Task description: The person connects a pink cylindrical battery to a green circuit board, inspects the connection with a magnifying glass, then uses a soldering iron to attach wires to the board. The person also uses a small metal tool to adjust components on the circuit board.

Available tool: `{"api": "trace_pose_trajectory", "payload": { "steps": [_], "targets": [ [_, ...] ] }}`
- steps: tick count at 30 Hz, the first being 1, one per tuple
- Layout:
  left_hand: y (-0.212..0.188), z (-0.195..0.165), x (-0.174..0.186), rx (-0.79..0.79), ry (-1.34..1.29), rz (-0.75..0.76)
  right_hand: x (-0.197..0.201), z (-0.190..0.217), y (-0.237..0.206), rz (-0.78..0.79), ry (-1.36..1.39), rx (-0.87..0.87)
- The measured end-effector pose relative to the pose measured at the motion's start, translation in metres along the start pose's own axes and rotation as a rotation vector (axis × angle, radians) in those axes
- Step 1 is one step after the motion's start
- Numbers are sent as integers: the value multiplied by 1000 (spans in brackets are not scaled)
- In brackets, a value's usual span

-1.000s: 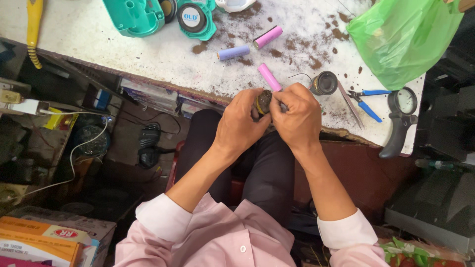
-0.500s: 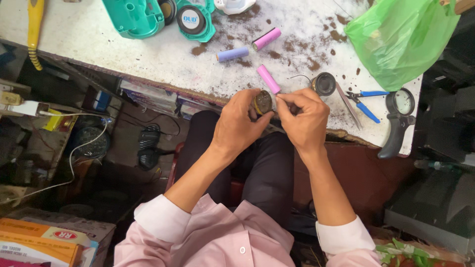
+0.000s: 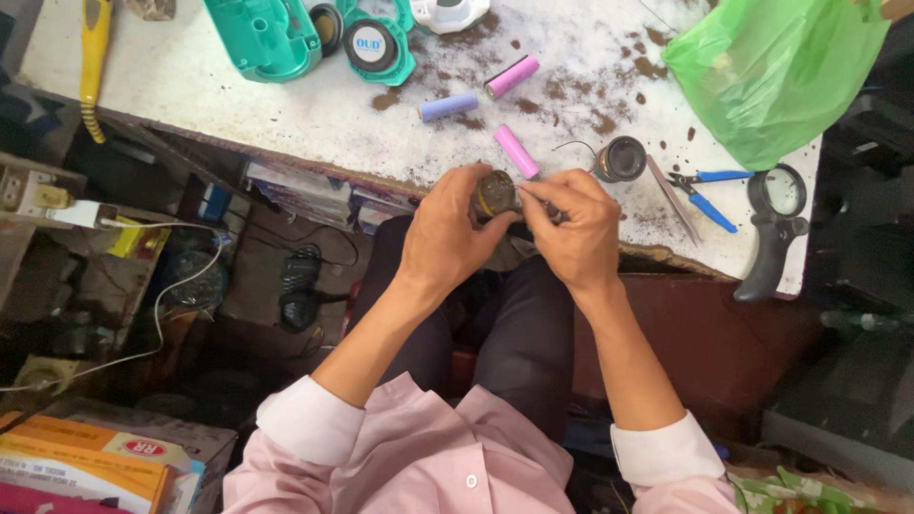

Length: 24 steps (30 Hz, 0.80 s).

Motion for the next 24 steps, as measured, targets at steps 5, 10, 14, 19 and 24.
{"api": "trace_pose_trajectory", "payload": {
  "steps": [5,10,14,19,24],
  "targets": [
    [-1,-3,-3,-23,14,28,-6,16,4,21,-171,199],
    [1,-5,-1,-62,14,17,-5,21,5,61,-271,272],
    [1,-1,-2,5,-20,49,-3,25,4,58,-285,310],
    [2,-1,-3,27,-28,70,-1,26,3,43,-278,314],
    [1,0,-4,9,-14,64,-5,27,7,60,-298,318]
  ]
}}
Point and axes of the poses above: each hand's wrist, its own y-axis towards the middle knuckle, its own x-axis out of the back of the hand, z = x × y, the point moved 8 cm from there along y, towards the middle knuckle, and after that the axes turned 1 degree about y, right-handed, at the moved point
